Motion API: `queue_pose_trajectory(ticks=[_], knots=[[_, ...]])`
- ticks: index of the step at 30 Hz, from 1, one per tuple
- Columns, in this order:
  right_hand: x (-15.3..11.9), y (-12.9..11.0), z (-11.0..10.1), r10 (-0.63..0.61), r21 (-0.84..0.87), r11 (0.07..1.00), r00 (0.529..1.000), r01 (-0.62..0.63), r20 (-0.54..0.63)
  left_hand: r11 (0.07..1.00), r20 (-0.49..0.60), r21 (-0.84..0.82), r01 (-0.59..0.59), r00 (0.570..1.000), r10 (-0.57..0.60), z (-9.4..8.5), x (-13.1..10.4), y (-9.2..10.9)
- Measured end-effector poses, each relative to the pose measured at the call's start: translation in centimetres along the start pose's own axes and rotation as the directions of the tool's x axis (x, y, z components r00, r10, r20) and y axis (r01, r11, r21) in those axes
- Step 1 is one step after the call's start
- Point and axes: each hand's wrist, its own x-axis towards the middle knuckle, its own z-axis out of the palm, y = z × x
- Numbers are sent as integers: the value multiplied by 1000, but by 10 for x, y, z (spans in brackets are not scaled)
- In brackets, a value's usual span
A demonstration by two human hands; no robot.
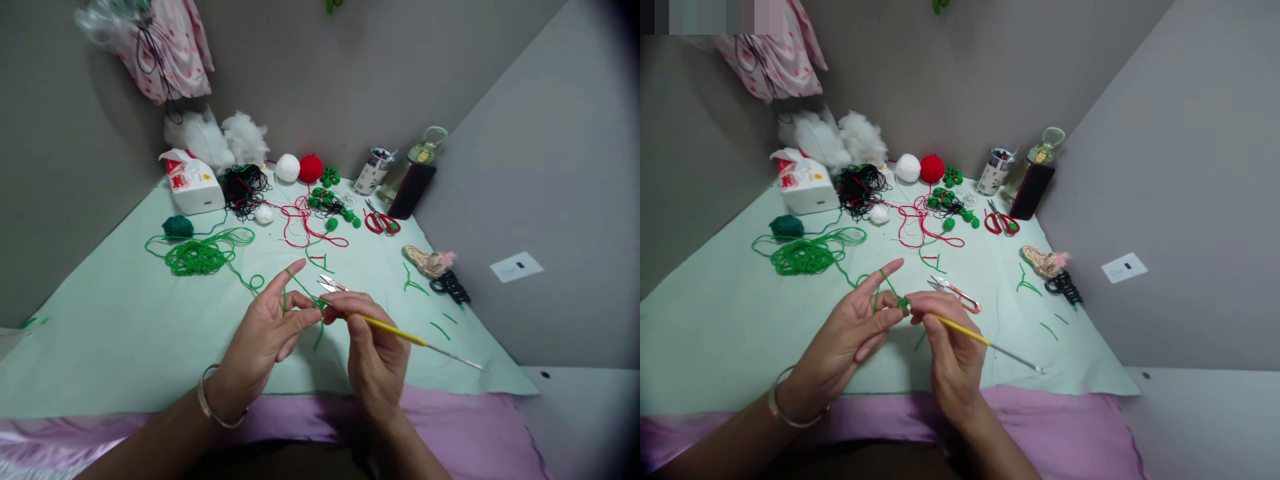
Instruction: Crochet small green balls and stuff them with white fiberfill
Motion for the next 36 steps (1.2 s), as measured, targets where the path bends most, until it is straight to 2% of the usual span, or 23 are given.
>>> queue_pose_trajectory(ticks=[5,8,11,13,15,17,19,22,24,26,28,30,32,34,36], knots=[[0,-1,0,113,199,973,993,-119,44,999,-7,18,-27,1000,27,-3,-1,2],[0,-3,-1,105,197,974,993,-112,49,999,-30,19,-44,999,45,-2,0,3],[-2,-2,-2,-26,19,1000,999,25,45,998,-66,22,-59,996,61,0,0,2],[-4,-1,-3,-173,-124,976,983,179,62,998,-78,21,-61,995,62,1,-1,0],[-5,1,-3,-242,-182,950,967,252,76,999,-70,14,-51,996,52,3,-3,-1],[-3,2,-2,-179,-135,974,983,184,46,999,-47,11,-30,998,31,3,-3,-1],[1,2,-2,-55,-1,998,998,55,19,1000,-23,16,-8,1000,9,3,-4,0],[10,2,-3,96,203,974,994,-104,51,1000,4,30,5,1000,-5,1,-3,3],[14,1,-5,124,234,962,989,-140,79,999,19,37,3,1000,-3,-1,-3,4],[14,-2,-8,78,136,987,994,-88,82,999,24,49,-10,1000,9,-3,-3,4],[13,-4,-10,-58,-55,996,992,65,113,997,17,73,-35,999,34,-4,-3,3],[9,-5,-11,-228,-251,928,952,276,205,994,2,95,-60,998,60,-5,-3,1],[4,-3,-11,-328,-418,799,896,433,300,994,5,83,-73,997,73,-4,-3,0],[-1,0,-10,-357,-539,684,870,491,340,999,30,19,-46,999,45,-3,-4,0],[-2,2,-8,-358,-560,680,881,474,311,998,78,-60,33,997,-29,-3,-3,2]])
